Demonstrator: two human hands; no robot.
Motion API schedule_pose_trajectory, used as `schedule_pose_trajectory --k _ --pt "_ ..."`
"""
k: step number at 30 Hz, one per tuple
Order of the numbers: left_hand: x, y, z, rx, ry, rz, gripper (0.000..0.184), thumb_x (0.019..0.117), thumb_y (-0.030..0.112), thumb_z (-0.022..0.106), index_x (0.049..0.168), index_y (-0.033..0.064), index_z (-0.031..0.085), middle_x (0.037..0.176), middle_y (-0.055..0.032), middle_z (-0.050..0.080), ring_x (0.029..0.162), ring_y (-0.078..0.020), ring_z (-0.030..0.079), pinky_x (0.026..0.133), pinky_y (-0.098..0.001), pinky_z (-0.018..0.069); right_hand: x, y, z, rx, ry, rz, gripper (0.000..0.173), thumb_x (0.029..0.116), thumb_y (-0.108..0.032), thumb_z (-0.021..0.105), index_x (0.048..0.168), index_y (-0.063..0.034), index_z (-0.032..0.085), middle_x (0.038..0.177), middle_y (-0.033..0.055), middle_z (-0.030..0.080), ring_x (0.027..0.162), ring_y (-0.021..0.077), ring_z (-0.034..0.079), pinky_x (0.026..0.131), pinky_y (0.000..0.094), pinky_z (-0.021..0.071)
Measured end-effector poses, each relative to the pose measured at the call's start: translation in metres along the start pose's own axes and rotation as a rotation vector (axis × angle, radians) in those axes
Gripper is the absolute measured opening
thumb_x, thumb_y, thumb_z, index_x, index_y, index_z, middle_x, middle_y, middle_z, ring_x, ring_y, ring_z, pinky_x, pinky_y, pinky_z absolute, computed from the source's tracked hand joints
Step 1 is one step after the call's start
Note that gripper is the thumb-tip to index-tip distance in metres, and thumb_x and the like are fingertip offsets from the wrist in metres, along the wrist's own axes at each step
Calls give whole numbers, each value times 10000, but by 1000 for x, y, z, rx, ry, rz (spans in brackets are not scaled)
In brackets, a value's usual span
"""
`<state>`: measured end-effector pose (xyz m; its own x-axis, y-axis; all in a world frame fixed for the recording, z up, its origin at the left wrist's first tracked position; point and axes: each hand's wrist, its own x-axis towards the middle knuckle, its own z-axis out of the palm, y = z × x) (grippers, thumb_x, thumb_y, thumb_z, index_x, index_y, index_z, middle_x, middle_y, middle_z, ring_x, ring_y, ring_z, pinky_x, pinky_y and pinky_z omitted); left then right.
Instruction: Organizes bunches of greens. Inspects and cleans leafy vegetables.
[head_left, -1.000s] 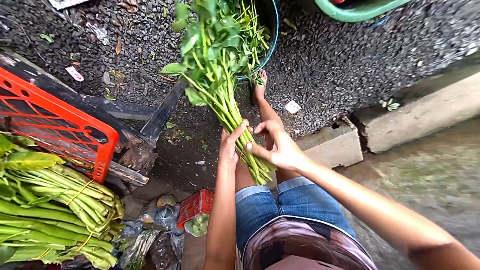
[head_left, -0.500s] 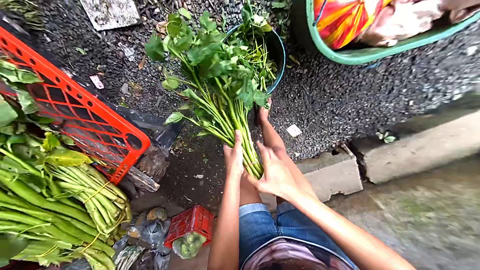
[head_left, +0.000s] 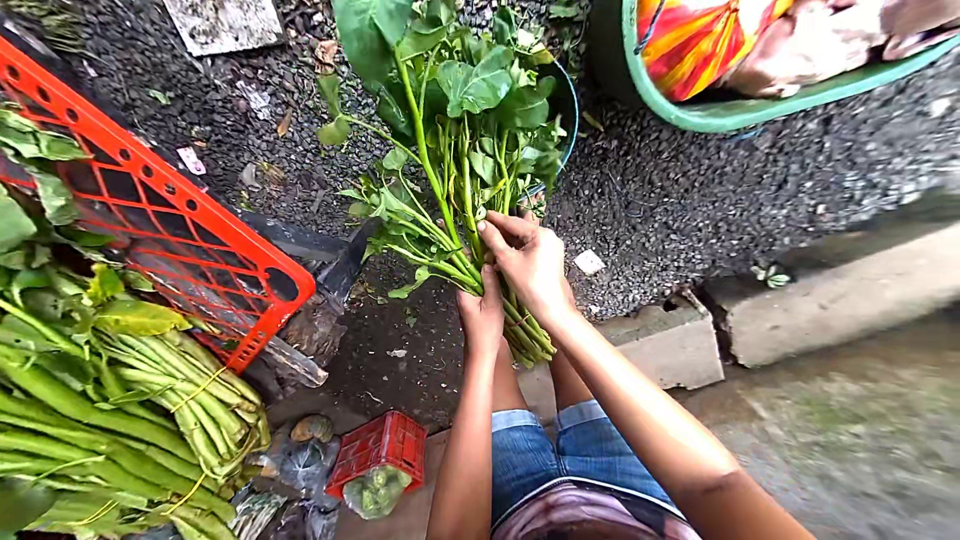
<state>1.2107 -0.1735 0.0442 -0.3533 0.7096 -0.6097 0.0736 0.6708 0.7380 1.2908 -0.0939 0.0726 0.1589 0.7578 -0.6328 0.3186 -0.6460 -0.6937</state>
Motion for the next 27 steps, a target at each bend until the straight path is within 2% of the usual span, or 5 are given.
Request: schedule_pose_trajectory --k 7,11,16,21,27 --pt "6 -3 -9 -262 -32 -58 426 886 23 701 1288 24 559 1047 -40 705 931 -95 692 830 -296 600 -3 -3 16 341 54 -17 217 997 -223 694 1197 -139 710 980 36 730 714 134 693 594 292 605" --pt "13 -11 -11 -310 76 -136 476 876 111 608 1345 51 561 1132 -65 687 997 -116 675 842 -309 585 -16 2 20 685 -32 143 211 1123 -247 415 1275 -107 457 1262 74 698 1111 183 708 952 356 581" --pt "18 -7 -10 -358 103 -247 357 1002 229 610 1317 62 598 1061 -91 708 940 -163 702 832 -356 603 -38 30 29 878 88 168 121 1106 -168 351 1184 -127 434 865 4 577 814 138 657 847 367 586" --pt "20 -15 -2 -173 94 -255 315 1024 306 640 1238 76 623 829 -88 661 591 -154 615 540 -302 551 -68 45 29 633 126 48 110 1093 -85 360 1164 -75 445 796 2 564 755 119 639 795 331 582" --pt "10 -33 -1 -180 9 -241 362 1011 400 638 1182 81 650 789 -79 655 627 -149 632 614 -319 573 -65 62 33 805 184 173 102 1094 -77 341 1120 -90 439 770 -4 542 704 117 623 761 324 586"
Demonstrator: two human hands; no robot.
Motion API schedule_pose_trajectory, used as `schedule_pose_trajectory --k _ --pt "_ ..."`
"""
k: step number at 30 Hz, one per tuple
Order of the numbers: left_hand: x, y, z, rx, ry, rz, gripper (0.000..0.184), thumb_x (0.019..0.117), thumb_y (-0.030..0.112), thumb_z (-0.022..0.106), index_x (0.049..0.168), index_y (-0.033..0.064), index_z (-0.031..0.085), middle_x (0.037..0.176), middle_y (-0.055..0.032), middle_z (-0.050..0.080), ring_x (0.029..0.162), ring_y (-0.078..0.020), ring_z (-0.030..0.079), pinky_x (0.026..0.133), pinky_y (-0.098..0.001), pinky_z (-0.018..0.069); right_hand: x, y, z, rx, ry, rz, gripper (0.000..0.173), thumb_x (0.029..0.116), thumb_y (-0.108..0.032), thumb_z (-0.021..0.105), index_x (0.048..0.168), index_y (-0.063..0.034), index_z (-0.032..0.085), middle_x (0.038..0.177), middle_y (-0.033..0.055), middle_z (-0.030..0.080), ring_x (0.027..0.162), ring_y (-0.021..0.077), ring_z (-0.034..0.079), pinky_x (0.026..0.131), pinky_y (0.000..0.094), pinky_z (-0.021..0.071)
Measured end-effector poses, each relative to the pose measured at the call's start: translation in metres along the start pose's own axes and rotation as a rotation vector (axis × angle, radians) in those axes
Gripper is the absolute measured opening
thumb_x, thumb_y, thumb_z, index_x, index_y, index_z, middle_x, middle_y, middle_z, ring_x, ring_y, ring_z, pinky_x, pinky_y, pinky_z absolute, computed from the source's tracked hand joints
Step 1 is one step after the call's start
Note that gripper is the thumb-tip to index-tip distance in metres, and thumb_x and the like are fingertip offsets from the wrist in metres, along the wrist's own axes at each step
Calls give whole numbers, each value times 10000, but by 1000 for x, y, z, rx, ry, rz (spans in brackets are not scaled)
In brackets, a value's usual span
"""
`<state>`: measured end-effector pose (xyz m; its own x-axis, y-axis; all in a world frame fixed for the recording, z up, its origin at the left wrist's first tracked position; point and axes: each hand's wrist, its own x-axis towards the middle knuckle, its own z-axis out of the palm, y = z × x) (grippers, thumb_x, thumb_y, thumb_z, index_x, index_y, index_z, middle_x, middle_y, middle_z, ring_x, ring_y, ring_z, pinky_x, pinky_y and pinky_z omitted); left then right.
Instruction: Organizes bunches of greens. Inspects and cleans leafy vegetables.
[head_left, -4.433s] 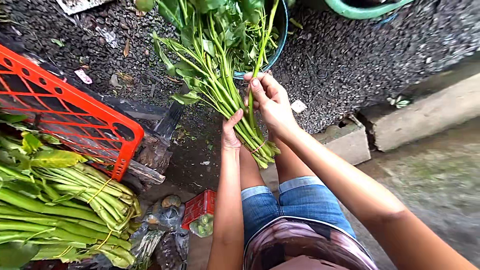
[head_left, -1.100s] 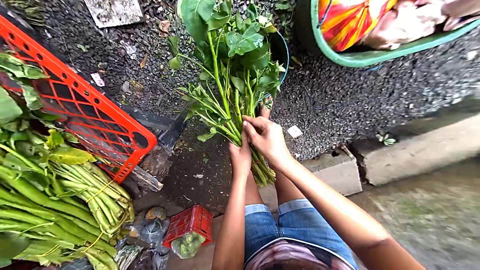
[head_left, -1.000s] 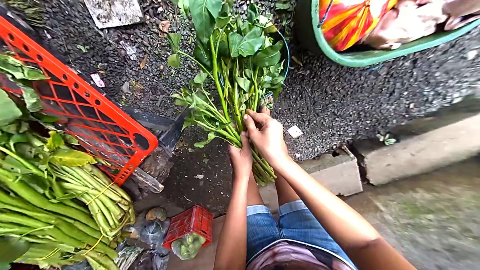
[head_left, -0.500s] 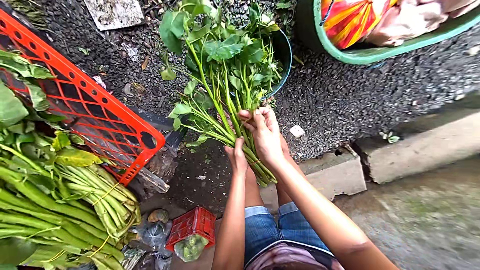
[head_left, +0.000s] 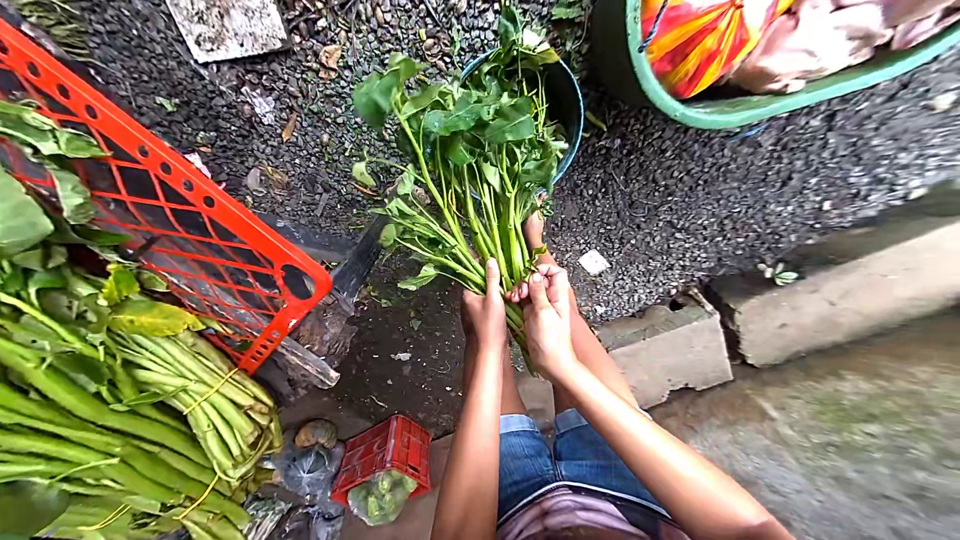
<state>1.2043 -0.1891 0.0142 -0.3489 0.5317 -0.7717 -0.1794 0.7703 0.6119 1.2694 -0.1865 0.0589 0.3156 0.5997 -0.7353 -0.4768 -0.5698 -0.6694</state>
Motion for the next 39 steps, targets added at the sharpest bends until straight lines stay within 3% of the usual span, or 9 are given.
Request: schedule_pose_trajectory --k 9,14,17,19,23,27,30,34,39 --pt "16 12 3 143 67 50 444 948 381 739 1245 69 630 995 -88 730 844 -183 721 775 -394 619 -30 -12 -9 -126 -44 88 101 1094 -87 384 1154 -48 457 741 -22 513 582 51 494 541 206 445" --pt "20 27 -8 51 21 -10 414 1023 441 602 1233 88 655 1030 -64 719 912 -137 700 835 -355 599 48 -48 -27 -526 -56 -306 318 1123 -241 363 1333 -16 440 990 54 636 824 116 667 753 334 598" --pt "18 23 -16 38 32 21 304 1034 321 601 1168 55 663 976 -73 714 873 -143 699 805 -351 597 116 -60 -15 -828 -91 -272 570 1094 -300 421 1560 10 312 1461 197 528 1311 263 572 1103 438 481" --pt "17 20 -18 28 30 74 263 1026 248 607 1184 46 668 998 -67 718 900 -130 698 822 -336 594 120 -73 9 -1020 -200 -476 531 1010 -178 563 1482 36 446 1460 269 500 1354 386 510 1105 544 452" --pt "14 13 -14 5 39 117 174 984 176 618 1074 36 669 883 -48 710 815 -120 699 765 -333 602 101 -75 66 -1239 -522 -789 294 960 -72 608 1238 -80 705 1199 130 696 1133 336 634 894 487 521" --pt "10 18 -13 16 36 112 136 959 107 614 1056 29 667 880 -53 703 818 -126 696 773 -334 596 135 -58 85 -1502 -875 -905 309 885 15 632 1187 5 697 1478 183 554 1429 367 452 1165 539 350" --pt "14 21 -19 16 22 96 132 958 128 618 1035 31 662 862 -54 697 803 -131 694 763 -344 595 143 -58 80 -1486 -1094 -1025 178 931 49 591 1061 17 708 1244 198 685 1360 390 528 1241 578 244" --pt "16 24 -24 35 7 69 109 950 137 625 1007 51 661 833 -44 692 771 -131 688 734 -340 592 137 -52 64 -1374 -1114 -1281 195 988 60 506 1045 50 693 1003 187 678 1034 368 660 1021 484 502" --pt "10 20 -20 65 -20 87 113 963 140 628 1007 44 669 815 -48 688 752 -131 684 719 -335 590 136 -47 53 -1356 -1120 -1134 169 1007 -4 523 1062 47 674 1007 194 650 879 360 675 718 463 573"
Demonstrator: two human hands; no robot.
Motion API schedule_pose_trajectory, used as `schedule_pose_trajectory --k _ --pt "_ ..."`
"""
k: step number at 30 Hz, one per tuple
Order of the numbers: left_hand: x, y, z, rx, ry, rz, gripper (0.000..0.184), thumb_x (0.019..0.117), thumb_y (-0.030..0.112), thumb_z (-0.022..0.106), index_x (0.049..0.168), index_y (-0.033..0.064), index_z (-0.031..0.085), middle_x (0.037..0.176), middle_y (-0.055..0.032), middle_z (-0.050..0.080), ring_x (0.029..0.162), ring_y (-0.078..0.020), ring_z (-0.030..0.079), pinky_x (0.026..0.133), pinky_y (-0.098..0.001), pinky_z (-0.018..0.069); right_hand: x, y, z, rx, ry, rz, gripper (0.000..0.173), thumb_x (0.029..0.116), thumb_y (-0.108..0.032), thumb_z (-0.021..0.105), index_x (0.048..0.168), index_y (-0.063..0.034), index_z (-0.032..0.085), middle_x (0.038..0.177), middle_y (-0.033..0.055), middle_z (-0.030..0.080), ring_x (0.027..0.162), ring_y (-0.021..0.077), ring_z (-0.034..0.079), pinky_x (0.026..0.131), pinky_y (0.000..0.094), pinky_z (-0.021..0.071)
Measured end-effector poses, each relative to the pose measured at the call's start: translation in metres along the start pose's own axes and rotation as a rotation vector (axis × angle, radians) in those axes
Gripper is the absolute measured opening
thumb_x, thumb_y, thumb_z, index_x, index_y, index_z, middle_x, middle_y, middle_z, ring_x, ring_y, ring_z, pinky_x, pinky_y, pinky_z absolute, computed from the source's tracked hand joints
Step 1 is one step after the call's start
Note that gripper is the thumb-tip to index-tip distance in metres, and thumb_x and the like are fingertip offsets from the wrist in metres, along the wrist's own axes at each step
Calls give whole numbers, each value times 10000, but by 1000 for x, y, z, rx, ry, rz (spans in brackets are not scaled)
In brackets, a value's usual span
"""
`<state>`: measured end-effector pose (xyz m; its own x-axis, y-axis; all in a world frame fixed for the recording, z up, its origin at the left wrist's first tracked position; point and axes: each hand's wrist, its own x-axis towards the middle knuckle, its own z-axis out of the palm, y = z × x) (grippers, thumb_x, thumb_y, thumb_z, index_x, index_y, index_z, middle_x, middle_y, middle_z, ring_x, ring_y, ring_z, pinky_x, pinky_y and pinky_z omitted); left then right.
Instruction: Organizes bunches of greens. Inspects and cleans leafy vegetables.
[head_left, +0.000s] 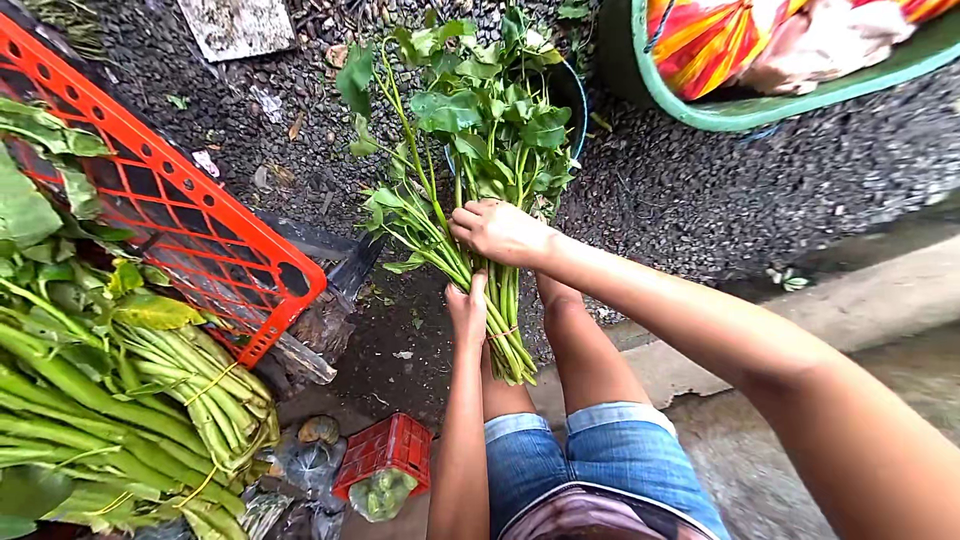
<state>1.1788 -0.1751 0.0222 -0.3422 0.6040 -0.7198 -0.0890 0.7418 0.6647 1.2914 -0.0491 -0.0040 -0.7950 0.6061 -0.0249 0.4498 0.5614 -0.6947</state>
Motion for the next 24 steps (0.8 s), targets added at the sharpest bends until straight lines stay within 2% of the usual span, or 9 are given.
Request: schedule_pose_trajectory --k 2,3,7,10,13,15,18,21,24 --pt "-4 -1 4 3 6 26 99 964 125 625 1001 43 664 802 -39 683 738 -116 677 711 -321 586 -3 -4 7 163 101 178 201 989 -132 567 981 3 715 936 157 675 725 324 688 572 481 552" --pt "-5 0 5 2 3 45 109 969 119 626 1028 36 664 833 -41 687 769 -114 679 739 -321 586 -3 -9 9 267 146 307 231 977 -192 577 940 -27 733 896 128 679 713 306 679 572 495 531" --pt "-4 -2 4 76 5 146 131 950 79 645 1064 18 663 868 -30 703 803 -81 688 771 -299 593 2 -31 -4 689 214 835 261 917 -359 664 891 -136 797 878 35 742 837 198 702 739 516 548" --pt "-3 3 1 174 -21 210 123 954 76 657 1063 18 655 850 -8 687 769 -48 667 741 -260 579 5 -39 -9 926 320 1096 218 877 -337 708 766 -159 768 684 -19 671 644 122 616 612 436 482" --pt "-2 10 1 266 -42 186 109 970 129 659 1034 42 649 784 9 662 682 -40 638 662 -245 559 12 -36 -12 1114 528 1241 290 902 -293 713 659 -139 678 610 -36 587 571 90 525 560 362 414" --pt "-2 8 2 265 -53 155 147 973 153 661 1061 36 646 796 -10 665 687 -63 643 666 -268 563 11 -23 -19 978 597 1154 193 951 -267 685 855 -129 779 741 -19 699 673 90 631 643 357 507" --pt "-4 4 -1 214 -57 125 268 970 136 663 1215 26 654 932 -43 711 801 -81 680 743 -282 583 -3 -1 -34 571 386 1093 293 1013 -310 571 1159 -120 741 971 66 741 850 203 694 787 479 555" --pt "-2 3 -4 162 -43 85 342 967 116 660 1294 21 623 1039 -66 719 902 -91 691 813 -290 584 -20 19 -36 378 253 1170 563 1008 -314 525 1524 -90 496 1194 178 687 1022 342 676 879 578 524" --pt "-2 1 -6 136 -30 39 340 970 131 656 1291 21 621 1028 -67 711 899 -101 689 812 -297 584 -32 28 -34 318 191 1230 714 1017 -384 553 1605 -54 320 1336 214 617 1140 393 646 934 622 498"
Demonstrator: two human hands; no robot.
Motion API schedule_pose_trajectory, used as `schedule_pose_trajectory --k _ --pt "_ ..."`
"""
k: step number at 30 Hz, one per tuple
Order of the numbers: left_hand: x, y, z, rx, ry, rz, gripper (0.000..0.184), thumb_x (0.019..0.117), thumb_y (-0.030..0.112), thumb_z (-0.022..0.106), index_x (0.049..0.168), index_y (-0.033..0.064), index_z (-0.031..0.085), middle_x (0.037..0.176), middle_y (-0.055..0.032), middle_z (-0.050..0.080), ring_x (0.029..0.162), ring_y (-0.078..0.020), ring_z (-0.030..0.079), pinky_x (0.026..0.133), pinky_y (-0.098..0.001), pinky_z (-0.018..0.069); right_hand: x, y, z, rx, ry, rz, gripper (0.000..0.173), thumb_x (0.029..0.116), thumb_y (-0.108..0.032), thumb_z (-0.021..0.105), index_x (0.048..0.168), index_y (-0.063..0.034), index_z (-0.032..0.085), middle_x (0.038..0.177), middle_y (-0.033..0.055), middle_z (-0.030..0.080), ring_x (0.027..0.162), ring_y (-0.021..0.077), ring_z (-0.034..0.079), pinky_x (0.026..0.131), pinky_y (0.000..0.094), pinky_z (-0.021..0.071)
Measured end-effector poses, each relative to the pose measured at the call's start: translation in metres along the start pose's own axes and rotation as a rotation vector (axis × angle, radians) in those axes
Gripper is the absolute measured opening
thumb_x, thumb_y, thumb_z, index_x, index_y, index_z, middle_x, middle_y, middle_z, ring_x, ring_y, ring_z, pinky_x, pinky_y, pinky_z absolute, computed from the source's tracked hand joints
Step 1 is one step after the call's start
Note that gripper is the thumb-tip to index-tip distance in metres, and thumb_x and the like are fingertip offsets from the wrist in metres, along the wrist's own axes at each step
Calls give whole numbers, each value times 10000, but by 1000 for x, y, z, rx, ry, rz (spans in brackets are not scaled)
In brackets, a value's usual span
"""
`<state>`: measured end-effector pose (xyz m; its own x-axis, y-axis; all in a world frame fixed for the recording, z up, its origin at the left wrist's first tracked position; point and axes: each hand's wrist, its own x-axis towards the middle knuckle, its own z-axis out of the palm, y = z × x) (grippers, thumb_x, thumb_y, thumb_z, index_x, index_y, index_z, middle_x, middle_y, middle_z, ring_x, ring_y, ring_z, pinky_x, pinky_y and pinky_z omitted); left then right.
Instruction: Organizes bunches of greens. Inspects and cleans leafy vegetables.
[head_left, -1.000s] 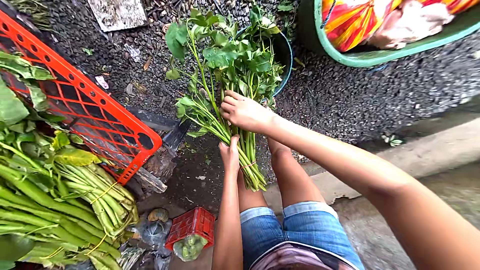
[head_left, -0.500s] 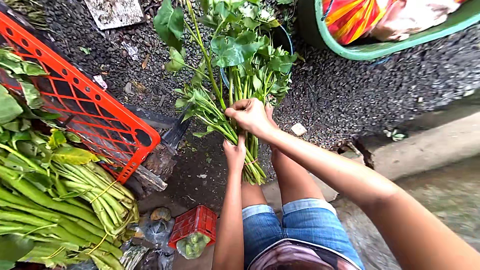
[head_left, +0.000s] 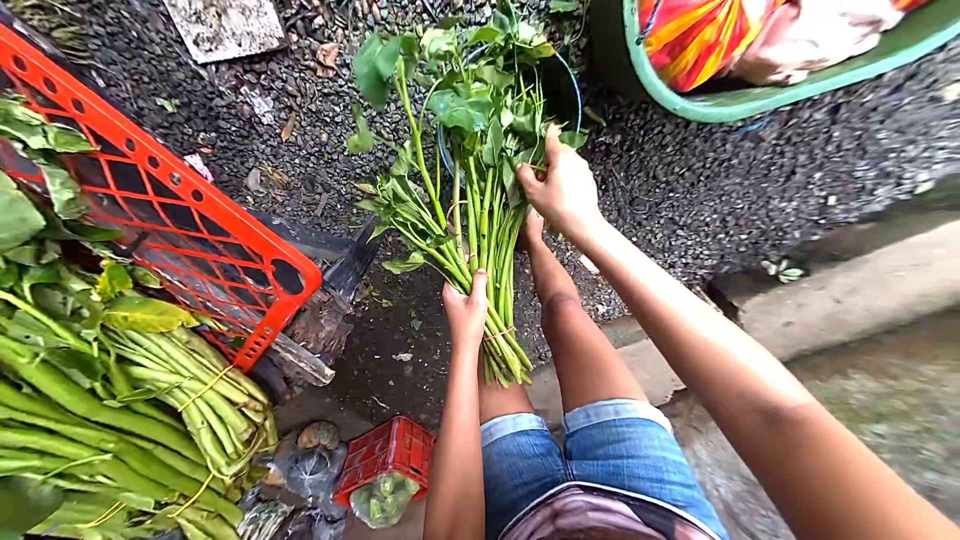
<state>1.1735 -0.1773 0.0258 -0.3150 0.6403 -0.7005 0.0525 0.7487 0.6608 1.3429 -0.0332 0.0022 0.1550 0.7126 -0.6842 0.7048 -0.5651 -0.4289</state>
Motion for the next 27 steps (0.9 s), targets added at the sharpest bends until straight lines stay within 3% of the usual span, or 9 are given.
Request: schedule_pose_trajectory --k 3,5,7,9,12,15,18,22,27 --pt "0 -1 -1 24 11 -8 312 975 151 672 1257 24 632 961 -60 709 836 -99 690 767 -287 590 -6 -1 2 -4 75 -260 535 1014 -317 581 1486 -76 508 1282 198 644 976 369 697 795 586 560" --pt "2 0 1 36 11 -4 313 969 155 693 1239 18 616 958 -62 707 848 -98 693 787 -287 592 -6 -6 9 21 24 -484 329 1018 -250 577 1288 -91 678 1098 165 712 845 333 706 720 561 568" --pt "0 2 1 61 14 -15 343 957 178 716 1238 16 603 963 -68 706 859 -107 698 798 -300 595 -3 -12 20 36 -132 -415 362 1033 -369 551 1235 -130 732 1027 117 753 894 314 723 791 570 564" --pt "0 6 2 88 16 -35 423 944 199 736 1288 10 579 1008 -85 704 894 -114 695 821 -309 592 6 -18 28 92 -211 -277 472 998 -502 600 1235 -114 729 914 112 719 825 296 683 769 556 545" --pt "2 8 7 98 44 -44 448 953 243 735 1311 27 576 1028 -80 703 911 -106 691 832 -302 584 11 -22 31 236 -159 -226 302 968 -355 664 1093 -95 751 746 64 651 662 222 605 668 479 523" --pt "8 7 13 92 72 -72 412 989 314 688 1283 40 598 1001 -74 704 889 -113 689 824 -322 583 -2 -19 32 333 -65 -294 258 978 -288 622 1078 -81 738 667 8 576 577 143 524 585 380 471" --pt "10 6 17 73 78 -105 383 1007 351 656 1236 46 632 966 -70 705 871 -123 693 809 -337 586 -10 -9 32 442 -16 -312 286 1014 -294 610 1139 -71 738 676 -14 572 568 89 494 579 312 452" --pt "5 6 21 78 68 -105 447 975 356 704 1272 36 605 991 -80 714 891 -125 703 827 -328 595 -10 4 36 537 46 -274 265 1035 -260 595 1117 -75 766 905 30 755 797 72 690 780 325 568" --pt "-3 8 29 123 78 -60 467 949 286 749 1300 32 575 1015 -74 701 890 -99 689 822 -296 585 -8 10 37 506 207 -297 217 951 -268 718 1083 -111 787 959 25 743 853 92 666 783 297 540"
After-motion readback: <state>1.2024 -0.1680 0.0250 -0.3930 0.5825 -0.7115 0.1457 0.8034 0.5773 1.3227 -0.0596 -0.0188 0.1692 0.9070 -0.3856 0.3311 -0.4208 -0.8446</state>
